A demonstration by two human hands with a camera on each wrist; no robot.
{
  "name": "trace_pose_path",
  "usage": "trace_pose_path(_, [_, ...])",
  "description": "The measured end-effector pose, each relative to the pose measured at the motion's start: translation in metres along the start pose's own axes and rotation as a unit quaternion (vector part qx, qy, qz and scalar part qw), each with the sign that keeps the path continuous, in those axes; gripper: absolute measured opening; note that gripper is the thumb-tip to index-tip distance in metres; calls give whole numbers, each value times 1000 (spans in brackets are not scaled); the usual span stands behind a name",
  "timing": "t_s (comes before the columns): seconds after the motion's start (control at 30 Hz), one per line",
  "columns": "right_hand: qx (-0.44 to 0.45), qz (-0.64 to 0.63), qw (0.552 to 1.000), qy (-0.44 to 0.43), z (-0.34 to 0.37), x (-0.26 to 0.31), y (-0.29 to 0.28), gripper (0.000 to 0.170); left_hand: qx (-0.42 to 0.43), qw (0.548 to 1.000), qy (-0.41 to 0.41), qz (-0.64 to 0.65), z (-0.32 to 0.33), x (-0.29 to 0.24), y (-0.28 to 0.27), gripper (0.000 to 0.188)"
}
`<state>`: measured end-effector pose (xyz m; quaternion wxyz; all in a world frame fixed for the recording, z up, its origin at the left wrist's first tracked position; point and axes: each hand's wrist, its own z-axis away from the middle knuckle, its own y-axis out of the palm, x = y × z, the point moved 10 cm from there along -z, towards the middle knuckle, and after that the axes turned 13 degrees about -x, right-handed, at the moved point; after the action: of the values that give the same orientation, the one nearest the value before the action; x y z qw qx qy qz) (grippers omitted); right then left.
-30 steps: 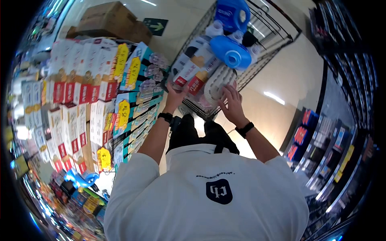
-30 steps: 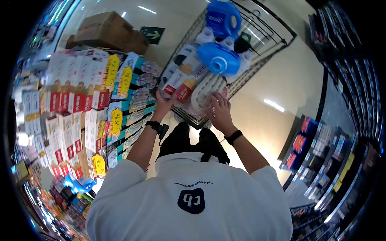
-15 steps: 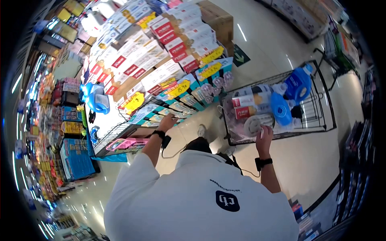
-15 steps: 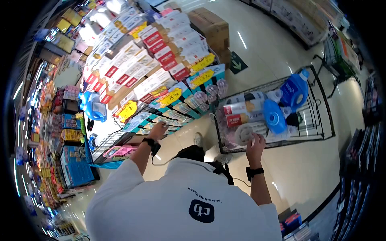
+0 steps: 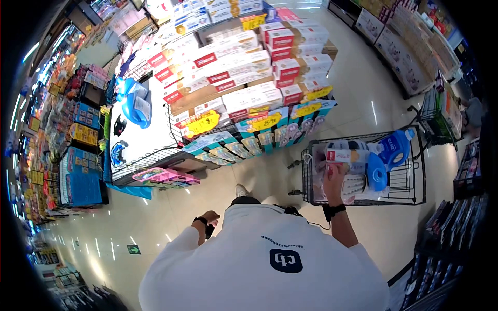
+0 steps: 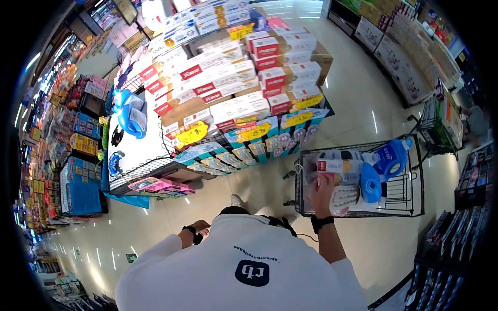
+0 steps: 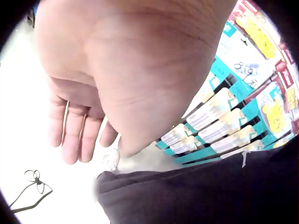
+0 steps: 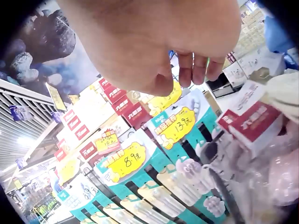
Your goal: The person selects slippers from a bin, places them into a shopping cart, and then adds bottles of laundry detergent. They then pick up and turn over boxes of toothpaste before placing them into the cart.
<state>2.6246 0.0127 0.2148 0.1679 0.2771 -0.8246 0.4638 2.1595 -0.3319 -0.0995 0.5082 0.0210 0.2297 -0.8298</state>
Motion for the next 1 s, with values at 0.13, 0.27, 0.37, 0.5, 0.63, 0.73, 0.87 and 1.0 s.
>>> trace_pose_path(0.13, [21,-8,999,-25,-22,63,56,33,-24,994,-19,106,-34,24,-39,34])
trace_pose_path(0.27, [94,-84,992,30,-39,119,118,44,-122,980,124,95,-82,2,-117,33])
trace_pose_path(0.37, [103,-158,981,48,-55,149,155,51,-192,952,214,101,-68,-52,-188,37])
trace_pose_path(0.5, [73,-238,968,37,-97,174,185,56,-158,895,349,230,-21,-139,-251,35])
trace_pose_path(0.63, [48,-262,964,-3,-164,208,199,57,-218,841,400,291,75,-224,-308,24])
trace_pose_path(0.73, [34,-271,962,-30,-209,237,197,56,-279,797,424,326,105,-258,-338,22])
trace_pose_path(0.87, [-57,-234,962,-131,-255,244,198,51,-364,749,444,331,141,-311,-379,24])
trace_pose_path(1.0, [55,-263,963,-4,-282,240,216,49,-455,693,462,315,174,-375,-414,35])
